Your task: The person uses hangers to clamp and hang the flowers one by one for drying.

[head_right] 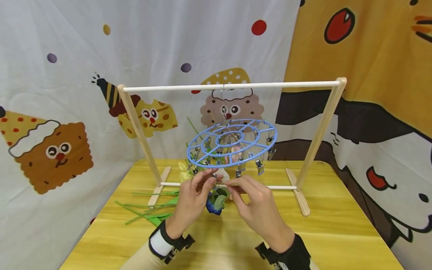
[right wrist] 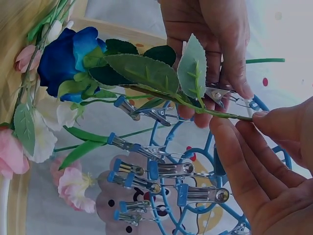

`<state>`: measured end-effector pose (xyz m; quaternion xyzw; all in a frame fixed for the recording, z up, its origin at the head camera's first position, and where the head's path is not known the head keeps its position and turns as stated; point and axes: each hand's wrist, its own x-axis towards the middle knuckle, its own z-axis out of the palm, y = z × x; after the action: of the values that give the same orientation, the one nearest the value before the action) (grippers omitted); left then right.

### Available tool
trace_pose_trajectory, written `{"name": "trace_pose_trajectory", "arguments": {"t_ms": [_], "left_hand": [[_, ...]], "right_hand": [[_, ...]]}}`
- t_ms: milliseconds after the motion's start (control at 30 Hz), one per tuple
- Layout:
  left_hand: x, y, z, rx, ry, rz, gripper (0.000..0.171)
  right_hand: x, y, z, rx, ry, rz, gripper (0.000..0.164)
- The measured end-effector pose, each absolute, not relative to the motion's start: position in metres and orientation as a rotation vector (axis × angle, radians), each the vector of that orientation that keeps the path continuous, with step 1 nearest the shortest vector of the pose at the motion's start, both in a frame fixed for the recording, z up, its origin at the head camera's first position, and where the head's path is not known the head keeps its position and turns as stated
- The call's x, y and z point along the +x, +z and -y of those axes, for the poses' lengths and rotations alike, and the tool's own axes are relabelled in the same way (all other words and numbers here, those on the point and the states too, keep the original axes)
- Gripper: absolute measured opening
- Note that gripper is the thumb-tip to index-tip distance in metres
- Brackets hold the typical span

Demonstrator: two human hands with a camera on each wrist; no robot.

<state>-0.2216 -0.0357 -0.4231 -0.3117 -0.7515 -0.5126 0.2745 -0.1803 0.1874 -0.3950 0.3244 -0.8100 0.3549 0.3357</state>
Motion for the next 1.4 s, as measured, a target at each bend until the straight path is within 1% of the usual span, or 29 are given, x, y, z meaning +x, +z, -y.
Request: {"name": "trace_pose_trajectory", "arguments": {"t_ms": [333,633,833,1000,1233,1400], "left_hand": [[-0.224,-0.414,0.051,-0.83,-1.489,2.105,0.021],[-0.224,-0.413,0.055,-0.756,-1.609,2.034,0.018],[-0.226,-0.416,0.054,-0.731,-1.728,1.921,0.015],[-0.227,-0.417,0.053,-0.733,-1.752,1.853,0.017],[-0.228,-0.419,0.052,-0.73,-1.694,1.858,0.029],[-0.228,-0.418,0.051,-0.731,-1.684,1.877,0.027]], "right_hand": [[-0.185,-0.396,-0.179,0.833,0.938,2.102,0.037],[-0.191,-0.405,-0.169,0.853,1.001,2.071,0.034],[-0.194,-0.405,-0.163,0.88,1.029,2.025,0.04],[-0.197,-0.404,-0.161,0.888,1.032,2.0,0.038],[-0.199,-0.408,-0.159,0.878,1.062,2.016,0.037],[-0.201,-0.408,-0.156,0.903,1.069,1.98,0.038]]}}
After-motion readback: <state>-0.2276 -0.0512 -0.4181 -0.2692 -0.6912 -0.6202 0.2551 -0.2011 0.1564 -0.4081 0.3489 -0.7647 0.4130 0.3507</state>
